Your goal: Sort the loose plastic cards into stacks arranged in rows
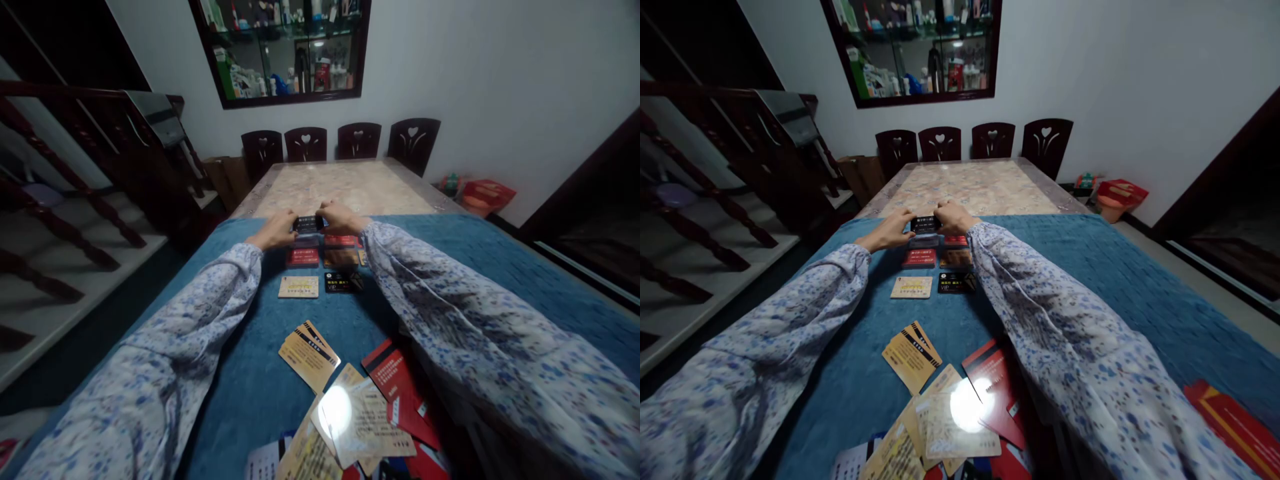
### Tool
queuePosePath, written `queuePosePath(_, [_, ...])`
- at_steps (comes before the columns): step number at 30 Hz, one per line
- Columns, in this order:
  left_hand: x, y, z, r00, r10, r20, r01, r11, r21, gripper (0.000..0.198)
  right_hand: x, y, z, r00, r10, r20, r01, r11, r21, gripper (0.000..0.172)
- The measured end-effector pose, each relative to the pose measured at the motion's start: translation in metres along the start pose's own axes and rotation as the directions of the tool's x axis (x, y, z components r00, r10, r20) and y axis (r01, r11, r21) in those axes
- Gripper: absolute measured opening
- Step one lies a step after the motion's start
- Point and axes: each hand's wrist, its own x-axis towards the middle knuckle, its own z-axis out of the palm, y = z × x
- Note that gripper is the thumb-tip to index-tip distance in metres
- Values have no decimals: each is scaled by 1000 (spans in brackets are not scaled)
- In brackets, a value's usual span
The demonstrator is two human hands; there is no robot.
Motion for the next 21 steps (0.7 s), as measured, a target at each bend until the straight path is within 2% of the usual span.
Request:
queuePosePath(12, [37, -20, 19, 989, -96, 112, 98, 995, -13, 38, 45, 14, 29, 995, 70, 77, -71, 997, 5, 45])
queuePosePath(21, [53, -29, 32, 978, -158, 139, 164, 986, -35, 32, 63, 19, 45, 988, 113, 106, -114, 993, 6, 47])
